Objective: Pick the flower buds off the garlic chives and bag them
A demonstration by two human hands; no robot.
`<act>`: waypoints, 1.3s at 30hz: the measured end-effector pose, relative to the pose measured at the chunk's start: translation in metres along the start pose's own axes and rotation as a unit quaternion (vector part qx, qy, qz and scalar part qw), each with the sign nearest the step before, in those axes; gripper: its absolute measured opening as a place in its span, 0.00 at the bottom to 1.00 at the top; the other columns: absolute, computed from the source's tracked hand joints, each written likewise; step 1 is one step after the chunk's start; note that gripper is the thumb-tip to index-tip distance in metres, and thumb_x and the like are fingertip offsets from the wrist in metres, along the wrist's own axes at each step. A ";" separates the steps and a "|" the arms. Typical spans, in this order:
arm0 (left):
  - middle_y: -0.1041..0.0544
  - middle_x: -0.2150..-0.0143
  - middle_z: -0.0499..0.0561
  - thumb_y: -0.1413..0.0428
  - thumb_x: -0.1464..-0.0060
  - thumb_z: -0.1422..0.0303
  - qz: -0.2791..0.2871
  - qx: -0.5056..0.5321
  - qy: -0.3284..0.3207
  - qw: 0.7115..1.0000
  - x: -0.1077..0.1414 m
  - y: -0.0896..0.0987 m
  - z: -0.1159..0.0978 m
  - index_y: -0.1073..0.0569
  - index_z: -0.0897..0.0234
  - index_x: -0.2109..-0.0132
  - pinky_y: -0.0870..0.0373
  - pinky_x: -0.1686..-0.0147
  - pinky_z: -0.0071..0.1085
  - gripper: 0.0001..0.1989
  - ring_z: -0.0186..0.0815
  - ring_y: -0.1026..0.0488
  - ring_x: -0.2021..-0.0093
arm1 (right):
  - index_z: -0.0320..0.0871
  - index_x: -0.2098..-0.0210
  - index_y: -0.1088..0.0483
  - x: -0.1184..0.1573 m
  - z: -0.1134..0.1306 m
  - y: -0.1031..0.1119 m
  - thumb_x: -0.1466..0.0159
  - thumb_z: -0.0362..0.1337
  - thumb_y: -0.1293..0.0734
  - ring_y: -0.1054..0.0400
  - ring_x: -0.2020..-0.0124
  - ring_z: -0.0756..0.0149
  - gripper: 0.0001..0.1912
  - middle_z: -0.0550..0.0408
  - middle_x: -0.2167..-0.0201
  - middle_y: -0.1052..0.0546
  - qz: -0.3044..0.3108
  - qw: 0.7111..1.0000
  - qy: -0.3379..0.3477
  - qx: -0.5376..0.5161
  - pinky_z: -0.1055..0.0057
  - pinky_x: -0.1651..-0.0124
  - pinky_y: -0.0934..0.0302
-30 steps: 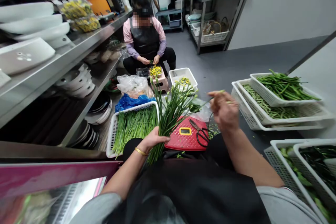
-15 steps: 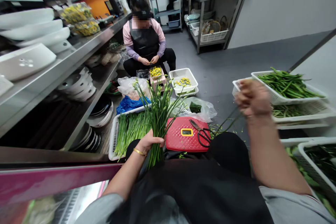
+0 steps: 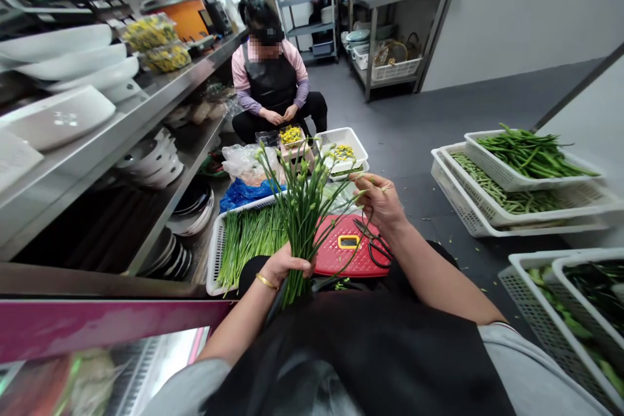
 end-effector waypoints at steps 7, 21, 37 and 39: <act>0.29 0.81 0.46 0.32 0.65 0.63 0.023 0.014 -0.018 0.999 0.003 -0.003 0.002 0.31 0.68 0.70 0.40 0.80 0.26 0.19 0.30 0.33 0.82 | 0.44 0.74 0.29 -0.011 0.041 0.029 0.62 0.52 0.21 0.62 0.88 0.81 0.25 0.71 0.89 0.50 -0.061 0.994 0.094 -0.006 0.77 0.87 0.68; 0.30 0.81 0.47 0.32 0.63 0.62 -0.009 -0.027 -0.023 0.999 0.001 0.006 0.006 0.31 0.69 0.70 0.40 0.80 0.26 0.19 0.29 0.35 0.82 | 0.41 0.69 0.23 0.045 0.007 -0.006 0.48 0.51 0.27 0.52 0.83 0.77 0.19 0.64 0.87 0.40 0.009 0.978 0.105 0.178 0.74 0.80 0.57; 0.32 0.83 0.44 0.31 0.63 0.61 0.015 0.045 -0.056 0.997 0.005 0.007 0.001 0.32 0.68 0.68 0.39 0.80 0.27 0.21 0.28 0.36 0.84 | 0.47 0.80 0.36 0.014 0.099 0.112 0.59 0.56 0.22 0.67 0.88 0.79 0.26 0.70 0.91 0.56 -0.057 0.987 0.147 -0.031 0.72 0.85 0.75; 0.32 0.82 0.44 0.31 0.63 0.62 0.025 0.048 -0.058 0.997 0.003 0.003 0.000 0.32 0.68 0.68 0.39 0.80 0.27 0.21 0.28 0.36 0.83 | 0.45 0.73 0.29 0.007 0.051 0.069 0.59 0.58 0.23 0.65 0.88 0.80 0.26 0.71 0.89 0.53 -0.004 0.997 0.080 -0.003 0.73 0.85 0.73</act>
Point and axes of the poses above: each hand's wrist, its own x-axis away from the middle knuckle, its own y-axis out of the back of the hand, z = x × y, the point moved 9 cm from there along -x, towards the middle knuckle
